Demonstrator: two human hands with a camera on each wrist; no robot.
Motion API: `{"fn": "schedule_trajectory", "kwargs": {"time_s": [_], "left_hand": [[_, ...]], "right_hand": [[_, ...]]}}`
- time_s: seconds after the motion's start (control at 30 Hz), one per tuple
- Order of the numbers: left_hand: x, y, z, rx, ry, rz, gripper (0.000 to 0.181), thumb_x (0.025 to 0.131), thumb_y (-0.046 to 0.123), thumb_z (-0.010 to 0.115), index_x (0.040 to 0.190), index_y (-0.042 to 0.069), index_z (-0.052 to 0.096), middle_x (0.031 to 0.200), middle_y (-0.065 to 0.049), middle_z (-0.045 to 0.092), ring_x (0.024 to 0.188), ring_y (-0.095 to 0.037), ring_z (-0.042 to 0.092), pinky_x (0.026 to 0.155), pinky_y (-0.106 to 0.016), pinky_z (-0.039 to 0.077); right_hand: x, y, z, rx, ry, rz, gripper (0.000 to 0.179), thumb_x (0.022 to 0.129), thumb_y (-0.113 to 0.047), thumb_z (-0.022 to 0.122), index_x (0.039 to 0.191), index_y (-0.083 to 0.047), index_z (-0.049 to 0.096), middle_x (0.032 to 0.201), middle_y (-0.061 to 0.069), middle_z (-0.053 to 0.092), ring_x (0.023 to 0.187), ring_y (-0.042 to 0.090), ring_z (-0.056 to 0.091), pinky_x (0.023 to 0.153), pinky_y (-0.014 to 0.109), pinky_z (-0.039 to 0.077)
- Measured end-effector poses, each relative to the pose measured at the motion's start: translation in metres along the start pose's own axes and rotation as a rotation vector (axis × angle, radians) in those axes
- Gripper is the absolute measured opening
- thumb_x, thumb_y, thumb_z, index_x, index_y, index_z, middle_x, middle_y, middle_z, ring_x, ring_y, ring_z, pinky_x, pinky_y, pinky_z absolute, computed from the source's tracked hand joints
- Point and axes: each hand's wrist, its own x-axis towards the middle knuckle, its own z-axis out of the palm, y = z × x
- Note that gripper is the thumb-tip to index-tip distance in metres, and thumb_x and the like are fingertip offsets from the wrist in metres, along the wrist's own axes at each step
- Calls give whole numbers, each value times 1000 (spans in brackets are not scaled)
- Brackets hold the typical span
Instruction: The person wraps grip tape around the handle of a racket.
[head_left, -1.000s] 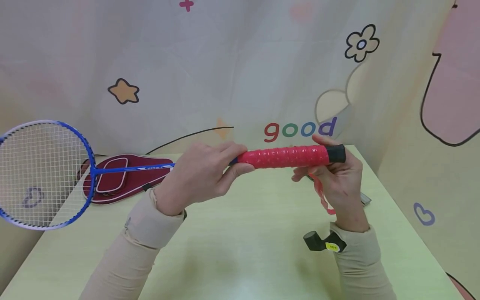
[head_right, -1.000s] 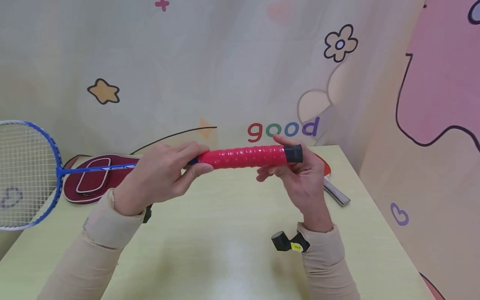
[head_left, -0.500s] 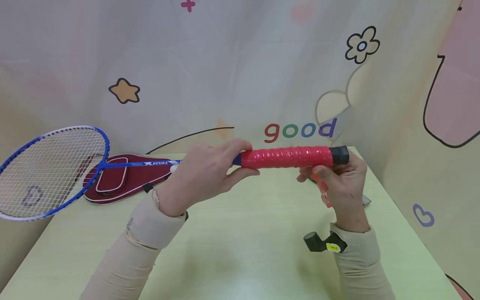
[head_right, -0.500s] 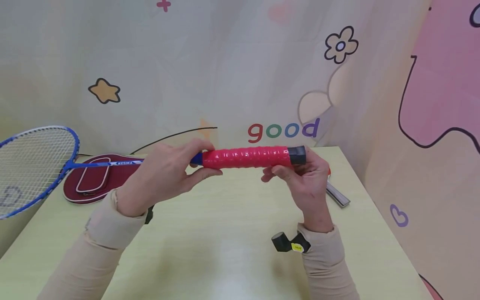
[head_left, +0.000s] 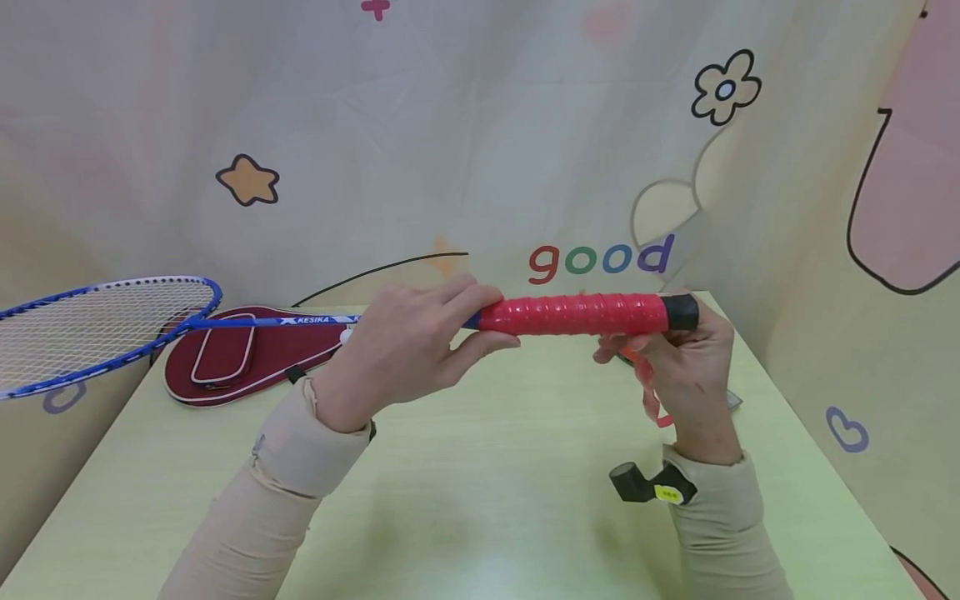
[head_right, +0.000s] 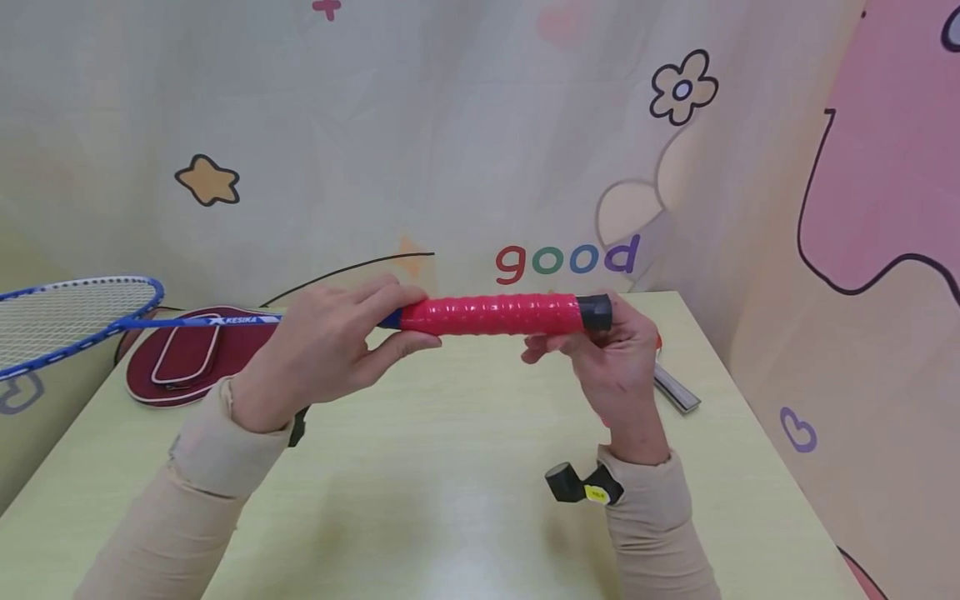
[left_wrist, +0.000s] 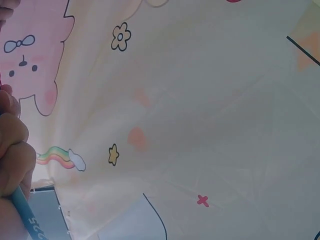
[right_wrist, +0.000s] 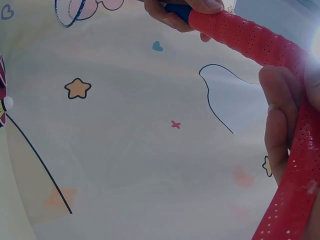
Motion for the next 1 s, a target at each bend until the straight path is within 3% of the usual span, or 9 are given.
{"fn": "schedule_trajectory", "kwargs": {"time_s": [0.3,0.6,0.8,1.0], "left_hand": [[1,1,-1,-46,-15,2,33,89,36,71,100,7,62,74,3,56,47,-6,38,42,-21,30],[2,3,-2,-26,-33,5,34,88,35,72,101,5,62,73,1,58,47,-7,40,44,-20,33],[3,3,-4,-10,-39,9,34,90,36,70,101,5,62,72,1,58,47,-7,41,45,-21,35],[2,4,-4,6,-40,-4,38,88,39,71,102,5,63,73,1,60,47,-7,42,44,-21,34]], "right_hand": [[-1,1,-2,44,-3,-37,27,84,-1,73,104,15,63,95,20,68,71,31,71,70,38,57],[-1,-2,0,-69,-12,-17,21,91,4,62,109,15,59,84,18,70,69,29,71,76,37,57],[0,-2,3,-19,-29,-41,37,92,5,61,126,12,52,87,19,70,70,30,71,74,37,57],[1,1,5,21,-24,-84,31,89,6,65,117,15,55,85,21,68,67,30,70,68,37,57]]}}
